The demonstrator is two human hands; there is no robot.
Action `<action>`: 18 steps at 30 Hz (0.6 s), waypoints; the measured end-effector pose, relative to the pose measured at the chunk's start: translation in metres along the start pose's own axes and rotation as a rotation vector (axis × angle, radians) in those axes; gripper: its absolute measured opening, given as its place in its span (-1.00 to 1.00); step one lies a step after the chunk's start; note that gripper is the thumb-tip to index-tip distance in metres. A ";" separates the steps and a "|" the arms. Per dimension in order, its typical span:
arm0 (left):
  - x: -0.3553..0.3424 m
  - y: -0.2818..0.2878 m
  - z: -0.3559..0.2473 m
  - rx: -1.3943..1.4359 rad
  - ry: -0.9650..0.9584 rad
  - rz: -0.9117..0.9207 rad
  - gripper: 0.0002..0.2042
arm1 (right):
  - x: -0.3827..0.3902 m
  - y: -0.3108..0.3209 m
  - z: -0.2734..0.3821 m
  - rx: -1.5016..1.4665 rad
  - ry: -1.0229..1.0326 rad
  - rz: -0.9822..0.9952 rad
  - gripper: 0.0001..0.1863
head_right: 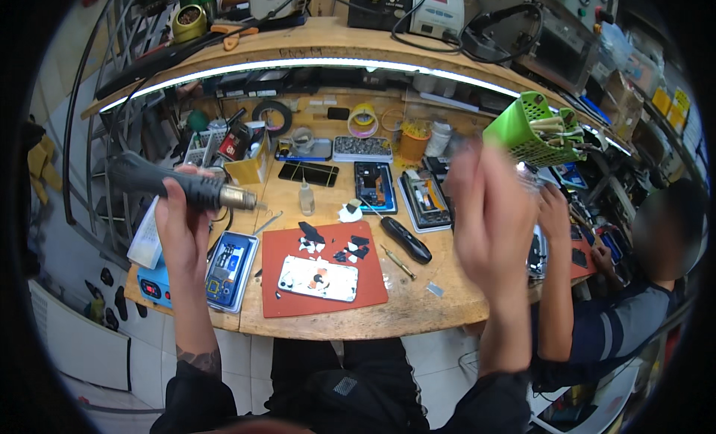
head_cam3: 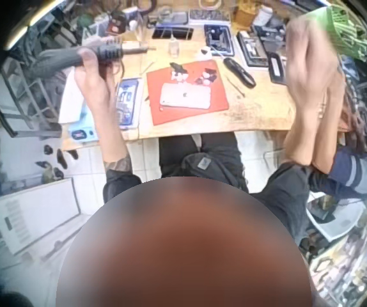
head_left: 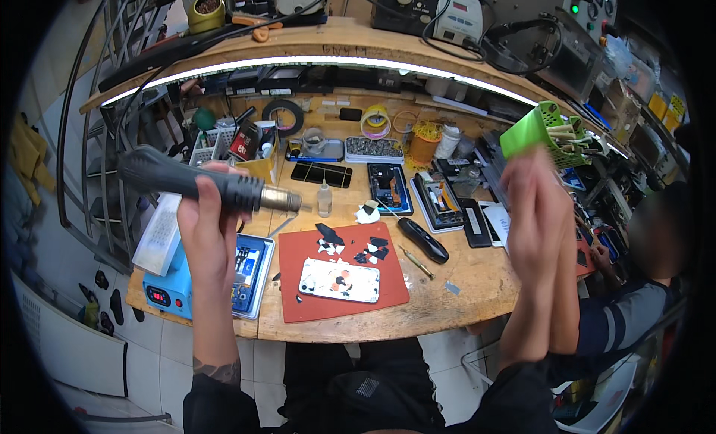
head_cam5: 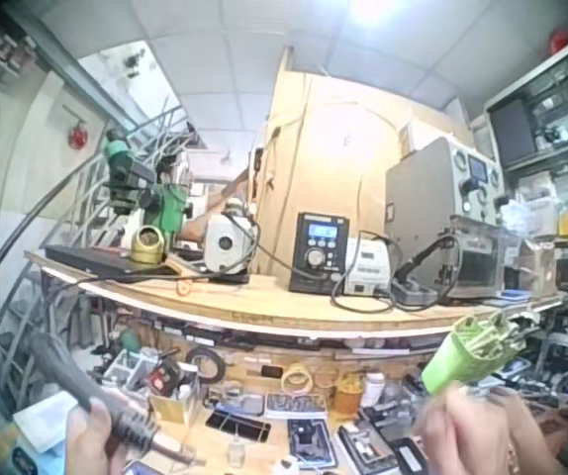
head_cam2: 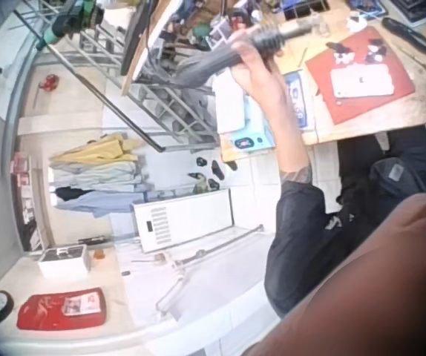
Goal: The person uses a heat gun and a metal pry tool to remove adhesive residue from the back of a smartphone. They then use a small rotary tool to scrape the surface and a screwdriver to remove screws from the device.
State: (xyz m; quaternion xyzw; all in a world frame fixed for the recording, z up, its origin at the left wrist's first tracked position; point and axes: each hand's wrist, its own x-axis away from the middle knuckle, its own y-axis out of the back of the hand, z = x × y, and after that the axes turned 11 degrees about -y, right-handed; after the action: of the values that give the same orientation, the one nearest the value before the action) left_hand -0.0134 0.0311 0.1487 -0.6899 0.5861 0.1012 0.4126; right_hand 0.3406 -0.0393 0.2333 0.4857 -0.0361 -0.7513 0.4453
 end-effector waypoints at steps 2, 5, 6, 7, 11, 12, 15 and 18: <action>-0.023 -0.021 -0.006 0.033 -0.113 0.040 -0.51 | -0.098 -0.004 0.020 0.130 0.378 -0.213 -0.75; -0.061 -0.056 -0.009 0.030 -0.281 0.098 -0.54 | -0.234 -0.045 0.037 0.475 0.535 -0.324 -0.41; -0.074 -0.067 -0.009 -0.023 -0.297 0.106 -0.51 | -0.268 -0.057 0.036 0.538 0.366 -0.186 -0.26; -0.085 -0.078 -0.009 -0.053 -0.316 0.116 -0.52 | -0.289 -0.067 0.028 0.563 0.557 -0.249 -0.34; -0.118 -0.111 -0.006 -0.226 -0.430 0.159 -0.58 | -0.323 -0.107 0.001 0.688 0.763 -0.358 -0.22; -0.122 -0.119 -0.003 -0.192 -0.439 0.131 -0.62 | -0.323 -0.111 -0.003 0.718 0.681 -0.240 0.03; -0.132 -0.129 0.006 -0.230 -0.564 0.179 -0.64 | -0.324 -0.126 -0.009 0.737 0.682 -0.326 -0.03; -0.142 -0.134 0.019 -0.199 -0.577 0.225 -0.65 | -0.328 -0.137 -0.007 0.733 0.638 -0.361 -0.03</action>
State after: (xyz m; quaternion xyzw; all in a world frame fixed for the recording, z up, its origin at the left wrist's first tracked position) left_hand 0.0711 0.1434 0.2854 -0.6007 0.5046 0.3944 0.4785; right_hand 0.3024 0.2768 0.3915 0.8131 -0.0750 -0.5688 0.0979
